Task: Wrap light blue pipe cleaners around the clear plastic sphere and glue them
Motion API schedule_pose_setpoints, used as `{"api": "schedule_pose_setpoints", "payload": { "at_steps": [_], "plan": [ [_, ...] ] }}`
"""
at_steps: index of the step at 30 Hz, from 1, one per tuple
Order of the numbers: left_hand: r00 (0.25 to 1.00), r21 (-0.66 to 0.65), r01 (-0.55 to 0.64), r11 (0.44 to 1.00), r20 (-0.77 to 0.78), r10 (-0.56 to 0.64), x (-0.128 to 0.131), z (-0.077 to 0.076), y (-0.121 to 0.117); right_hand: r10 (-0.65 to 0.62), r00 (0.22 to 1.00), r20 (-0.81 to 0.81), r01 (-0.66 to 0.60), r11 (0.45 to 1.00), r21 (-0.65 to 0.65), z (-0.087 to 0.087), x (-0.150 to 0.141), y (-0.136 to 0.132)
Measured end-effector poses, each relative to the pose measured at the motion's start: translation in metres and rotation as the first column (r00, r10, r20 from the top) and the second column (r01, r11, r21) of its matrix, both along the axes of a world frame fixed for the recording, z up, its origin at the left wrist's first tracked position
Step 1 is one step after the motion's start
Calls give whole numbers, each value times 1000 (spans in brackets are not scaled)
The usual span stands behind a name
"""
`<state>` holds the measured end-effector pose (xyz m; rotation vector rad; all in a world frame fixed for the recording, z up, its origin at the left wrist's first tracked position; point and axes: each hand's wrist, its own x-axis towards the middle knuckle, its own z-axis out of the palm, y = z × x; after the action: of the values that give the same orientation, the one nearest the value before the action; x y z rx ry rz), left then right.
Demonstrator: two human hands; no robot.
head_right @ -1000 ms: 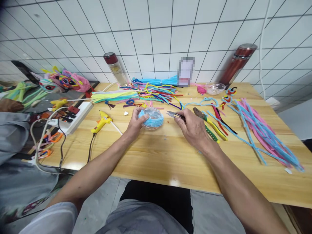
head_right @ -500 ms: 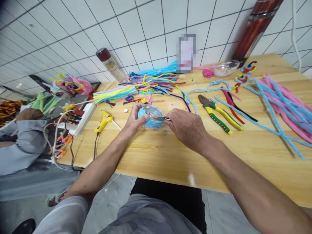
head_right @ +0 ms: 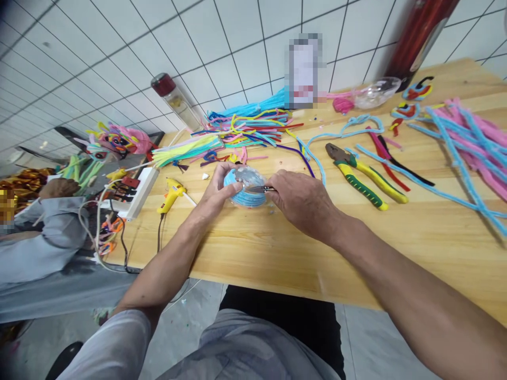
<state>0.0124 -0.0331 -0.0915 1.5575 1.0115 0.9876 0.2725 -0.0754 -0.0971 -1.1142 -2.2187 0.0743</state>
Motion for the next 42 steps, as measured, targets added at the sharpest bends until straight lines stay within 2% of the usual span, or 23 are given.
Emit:
{"api": "schedule_pose_setpoints", "payload": {
  "at_steps": [8,20,26,35,42],
  "plan": [
    [996,-30,74,997,-39,-75,-6,7,3,30,998,-63,-33,998,-57,7,-1,-5],
    [991,-57,119,991,-61,-122,-17,15,6,21,1000,-15,-23,991,-129,9,-6,-8],
    [988,-91,98,991,-112,-108,-17,20,5,21,1000,4,-20,996,-83,5,-8,-4],
    [959,-11,139,990,-248,-137,-22,20,7,71,997,43,-70,997,-22,1,-9,-3],
    [938,-54,165,985,-299,-173,-18,26,7,79,996,34,-81,993,84,-2,-11,-5]
  ]
}}
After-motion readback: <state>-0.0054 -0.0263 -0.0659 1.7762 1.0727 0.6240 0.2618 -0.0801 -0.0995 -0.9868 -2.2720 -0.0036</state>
